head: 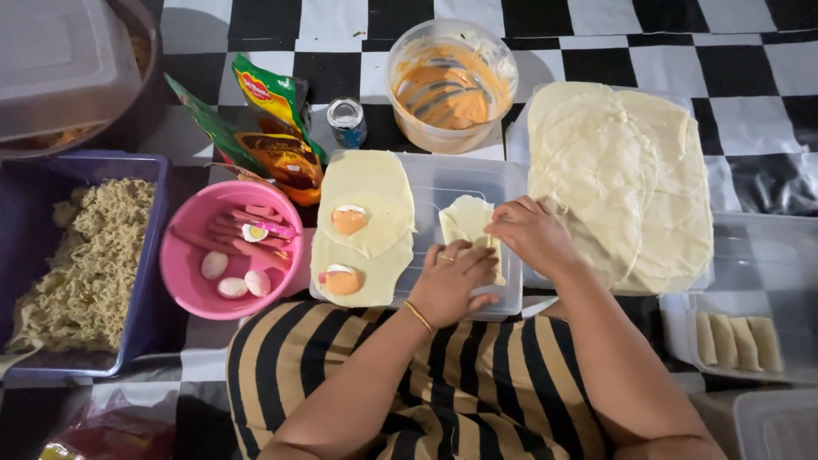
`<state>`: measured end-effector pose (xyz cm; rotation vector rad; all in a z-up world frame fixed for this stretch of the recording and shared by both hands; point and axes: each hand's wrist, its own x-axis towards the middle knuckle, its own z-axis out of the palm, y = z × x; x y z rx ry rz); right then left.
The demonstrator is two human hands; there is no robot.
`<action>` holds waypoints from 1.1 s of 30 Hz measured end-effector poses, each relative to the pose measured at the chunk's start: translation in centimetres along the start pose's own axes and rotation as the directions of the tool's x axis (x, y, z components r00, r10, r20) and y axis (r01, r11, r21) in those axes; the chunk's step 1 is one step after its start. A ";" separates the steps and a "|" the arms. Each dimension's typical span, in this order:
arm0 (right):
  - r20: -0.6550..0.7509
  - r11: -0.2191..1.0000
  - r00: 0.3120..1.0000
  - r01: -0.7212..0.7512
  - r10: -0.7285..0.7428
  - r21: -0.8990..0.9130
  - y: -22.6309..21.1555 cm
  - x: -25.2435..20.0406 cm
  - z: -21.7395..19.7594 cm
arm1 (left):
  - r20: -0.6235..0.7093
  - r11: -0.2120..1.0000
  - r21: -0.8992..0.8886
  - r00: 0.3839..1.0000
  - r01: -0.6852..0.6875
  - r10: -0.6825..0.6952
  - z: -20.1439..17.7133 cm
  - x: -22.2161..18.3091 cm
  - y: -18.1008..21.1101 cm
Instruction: Assembling food rolls by placing sauce, sausage, and egg on dough wrappers and folding them.
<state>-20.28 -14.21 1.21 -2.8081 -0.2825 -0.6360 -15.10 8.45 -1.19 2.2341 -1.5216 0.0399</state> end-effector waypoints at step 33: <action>0.098 0.989 0.992 -0.088 0.076 0.117 -2.2 -1.8 0.2 | -0.138 0.949 -0.076 0.939 0.307 -0.315 3.8 1.0 -4.4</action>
